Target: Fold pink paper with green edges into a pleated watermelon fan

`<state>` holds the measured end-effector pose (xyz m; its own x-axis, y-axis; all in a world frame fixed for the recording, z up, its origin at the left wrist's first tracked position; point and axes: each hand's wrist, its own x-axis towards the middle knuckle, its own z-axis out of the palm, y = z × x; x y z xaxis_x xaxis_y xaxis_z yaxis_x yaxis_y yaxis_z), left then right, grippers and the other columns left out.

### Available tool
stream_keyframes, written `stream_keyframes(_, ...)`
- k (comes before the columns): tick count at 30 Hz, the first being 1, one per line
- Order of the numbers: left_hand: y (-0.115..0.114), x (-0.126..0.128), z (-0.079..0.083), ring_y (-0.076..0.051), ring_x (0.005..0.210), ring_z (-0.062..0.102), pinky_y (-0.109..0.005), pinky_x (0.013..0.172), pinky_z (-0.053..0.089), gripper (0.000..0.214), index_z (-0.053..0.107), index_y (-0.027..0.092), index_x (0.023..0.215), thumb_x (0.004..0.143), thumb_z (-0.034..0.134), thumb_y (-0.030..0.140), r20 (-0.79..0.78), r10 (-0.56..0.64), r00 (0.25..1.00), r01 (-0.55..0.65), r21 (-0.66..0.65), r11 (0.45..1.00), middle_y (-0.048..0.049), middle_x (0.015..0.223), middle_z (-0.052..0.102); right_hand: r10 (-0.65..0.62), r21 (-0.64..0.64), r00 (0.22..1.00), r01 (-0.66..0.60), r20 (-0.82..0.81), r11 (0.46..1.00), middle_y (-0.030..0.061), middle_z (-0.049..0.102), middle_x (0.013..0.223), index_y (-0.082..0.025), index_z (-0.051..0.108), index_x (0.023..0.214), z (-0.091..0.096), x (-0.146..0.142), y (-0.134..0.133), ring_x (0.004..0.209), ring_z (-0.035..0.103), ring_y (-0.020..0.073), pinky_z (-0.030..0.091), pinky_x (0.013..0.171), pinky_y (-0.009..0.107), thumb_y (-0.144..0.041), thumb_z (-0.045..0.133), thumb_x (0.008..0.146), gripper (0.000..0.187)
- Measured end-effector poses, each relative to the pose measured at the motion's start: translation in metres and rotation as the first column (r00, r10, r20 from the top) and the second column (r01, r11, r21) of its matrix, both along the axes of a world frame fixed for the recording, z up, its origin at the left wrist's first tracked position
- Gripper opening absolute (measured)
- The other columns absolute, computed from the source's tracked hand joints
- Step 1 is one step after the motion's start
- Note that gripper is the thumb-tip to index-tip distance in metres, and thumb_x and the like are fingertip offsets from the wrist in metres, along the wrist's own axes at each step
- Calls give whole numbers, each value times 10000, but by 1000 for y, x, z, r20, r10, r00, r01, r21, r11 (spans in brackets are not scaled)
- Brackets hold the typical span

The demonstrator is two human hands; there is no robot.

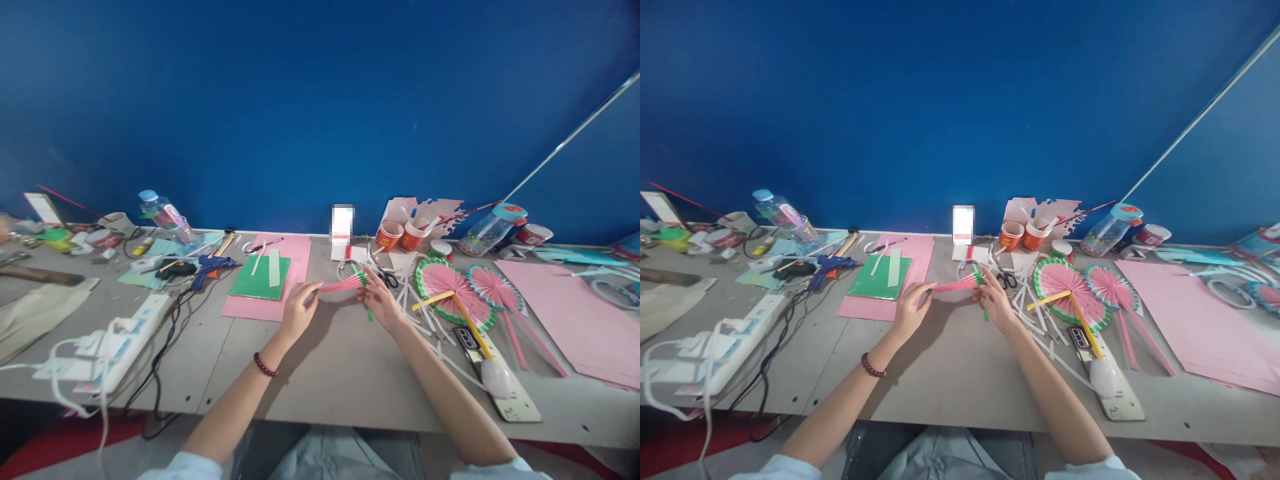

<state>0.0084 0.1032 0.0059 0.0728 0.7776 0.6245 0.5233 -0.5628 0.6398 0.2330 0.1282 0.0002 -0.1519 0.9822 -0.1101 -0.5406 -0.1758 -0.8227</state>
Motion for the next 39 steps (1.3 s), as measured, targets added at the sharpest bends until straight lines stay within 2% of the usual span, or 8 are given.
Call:
stream_keyframes(6,20,-26,22,-162,853,636,-303,803,511,117,678,207,870,818,575,191,55,97,994,-95,-43,995,-37,895,693,-7,64,998,3,67,998,1,596,1031,-297,613,1105,-6,-1,2,760,601,123,468,647,257,-241,662,691,421)
stream_keyframes(11,60,-61,37,-167,783,643,-310,781,517,129,689,188,847,766,589,192,-38,132,991,-136,-149,980,-42,881,708,-5,61,994,-2,112,998,5,590,1048,-294,598,1109,-12,-1,3,745,584,114,458,625,245,-242,657,699,417)
stream_keyframes(15,105,-86,35,-189,824,656,-306,786,519,137,694,174,833,745,595,210,-198,55,979,-112,-290,950,-51,882,720,-34,30,992,30,125,999,13,595,1034,-280,602,1086,-12,-2,4,718,577,114,451,603,247,-255,663,679,412)
stream_keyframes(21,153,-97,26,-206,909,646,-315,813,509,201,671,158,897,784,505,165,-407,93,909,-212,-260,942,-78,986,705,-26,11,992,25,122,1000,17,595,1003,-267,607,1064,-10,-3,5,702,563,118,443,595,250,-263,683,670,401)
stream_keyframes(26,162,-95,23,-259,1059,575,-391,948,419,291,660,169,958,744,499,55,-579,61,813,-220,-208,953,-105,1101,656,2,27,988,-6,152,1000,22,592,1019,-263,606,1062,-11,-3,4,710,560,119,429,597,247,-261,674,679,389)
stream_keyframes(30,160,-94,27,-277,1101,537,-400,960,385,290,643,176,980,740,540,51,-689,18,725,-214,-200,956,-111,1138,628,4,30,982,-9,190,1000,26,596,1022,-264,607,1057,-9,-4,2,713,561,122,421,596,250,-266,661,690,371)
stream_keyframes(36,154,-93,34,-239,871,613,-331,772,437,136,633,176,889,797,538,146,-767,23,641,-273,-200,941,-100,1013,650,-12,38,973,4,232,999,29,603,993,-253,624,1024,-4,-6,1,703,557,124,428,610,266,-272,655,676,349)
stream_keyframes(39,153,-95,33,-214,791,625,-298,708,432,167,649,187,781,824,488,174,-783,20,621,-295,-211,932,-78,921,674,-10,40,970,0,244,999,32,605,992,-246,624,1017,-4,-6,1,693,555,124,426,604,266,-278,654,675,344)
